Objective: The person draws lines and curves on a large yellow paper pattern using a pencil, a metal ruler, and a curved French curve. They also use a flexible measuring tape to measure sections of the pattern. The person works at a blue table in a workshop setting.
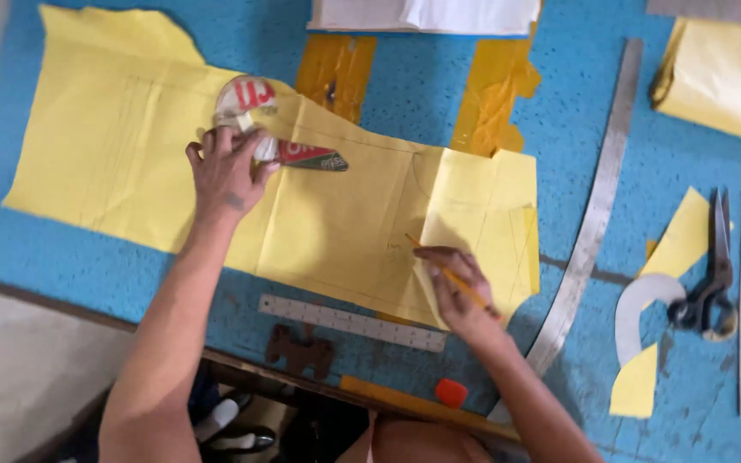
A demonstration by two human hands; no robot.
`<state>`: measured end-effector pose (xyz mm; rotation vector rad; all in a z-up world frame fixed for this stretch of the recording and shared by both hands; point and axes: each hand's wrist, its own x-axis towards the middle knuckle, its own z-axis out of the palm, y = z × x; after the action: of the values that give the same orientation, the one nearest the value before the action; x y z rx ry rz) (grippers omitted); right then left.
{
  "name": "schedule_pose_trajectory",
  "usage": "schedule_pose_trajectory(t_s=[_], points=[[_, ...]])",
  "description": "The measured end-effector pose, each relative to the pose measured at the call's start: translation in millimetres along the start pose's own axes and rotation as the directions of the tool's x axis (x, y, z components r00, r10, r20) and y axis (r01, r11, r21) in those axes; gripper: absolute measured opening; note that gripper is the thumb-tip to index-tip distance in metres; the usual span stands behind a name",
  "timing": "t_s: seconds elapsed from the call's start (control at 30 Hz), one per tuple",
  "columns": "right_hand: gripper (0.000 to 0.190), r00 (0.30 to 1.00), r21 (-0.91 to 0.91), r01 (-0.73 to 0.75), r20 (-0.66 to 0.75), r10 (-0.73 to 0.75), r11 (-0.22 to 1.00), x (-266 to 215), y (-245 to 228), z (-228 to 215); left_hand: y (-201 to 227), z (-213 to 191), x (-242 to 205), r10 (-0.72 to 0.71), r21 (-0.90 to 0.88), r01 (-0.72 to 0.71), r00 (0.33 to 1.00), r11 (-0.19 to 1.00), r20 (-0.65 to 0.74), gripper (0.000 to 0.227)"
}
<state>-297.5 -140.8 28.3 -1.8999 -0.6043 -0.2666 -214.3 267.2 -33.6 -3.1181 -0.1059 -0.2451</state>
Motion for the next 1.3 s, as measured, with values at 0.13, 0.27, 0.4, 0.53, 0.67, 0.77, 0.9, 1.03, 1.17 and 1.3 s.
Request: schedule_pose_trajectory(t_s=[0.13,0.27,0.4,0.53,0.67,0.77,0.9,1.03,1.17,1.3], points=[[0.023,0.995,-0.273,0.089,-0.02,-0.099,0.958,-26.2,7.1,21.8,-17.1,-7.6,27.1,0.393,0.038,-0.391,0.917,0.92,-0.066,0.048],[0.028,0.995,-0.427,0.052,-0.06,-0.086,0.903,-32.1,5.8,36.1,13.1,4.8,56.9,0.614,0.067,-0.661,0.65,0.748,-0.447,0.041],[0.029,0.981,-0.553,0.003,-0.161,-0.11,0.833,-29.2,-7.4,55.2,101.9,-2.0,67.0,0.55,-0.198,-0.775,0.58,0.6,-0.601,0.029],[0.039,0.934,-0.729,-0.207,-0.345,-0.09,0.653,-29.9,3.4,72.9,142.3,-15.3,60.0,0.507,-0.28,-0.638,0.753,0.717,-0.418,0.044],[0.038,0.912,-0.78,-0.28,-0.399,-0.1,0.559,-31.9,12.9,85.2,97.9,-27.8,43.2,0.307,-0.248,-0.372,0.914,0.894,-0.265,0.073],[0.04,0.904,-0.742,-0.307,-0.422,-0.059,0.596,-29.5,9.1,88.0,72.7,-13.8,34.5,0.276,-0.184,-0.352,0.898,0.918,-0.342,0.072],[0.041,0.9,-0.705,-0.296,-0.432,-0.06,0.644,-33.7,15.7,89.3,82.5,-10.5,35.7,0.33,-0.206,-0.422,0.869,0.883,-0.368,0.054],[0.043,0.906,-0.673,-0.267,-0.419,-0.058,0.69,-39.3,25.0,87.2,131.9,-6.9,38.5,0.44,-0.34,-0.616,0.766,0.71,-0.469,0.061],[0.045,0.901,-0.647,-0.276,-0.431,-0.042,0.711,-35.6,19.4,84.7,214.1,-10.9,44.9,0.6,-0.483,-0.735,0.673,0.476,-0.433,0.054],[0.05,0.893,-0.618,-0.328,-0.449,0.022,0.714,-34.7,16.8,70.4,267.6,17.6,88.2,0.809,-0.415,-0.837,0.499,0.357,-0.31,0.062]])
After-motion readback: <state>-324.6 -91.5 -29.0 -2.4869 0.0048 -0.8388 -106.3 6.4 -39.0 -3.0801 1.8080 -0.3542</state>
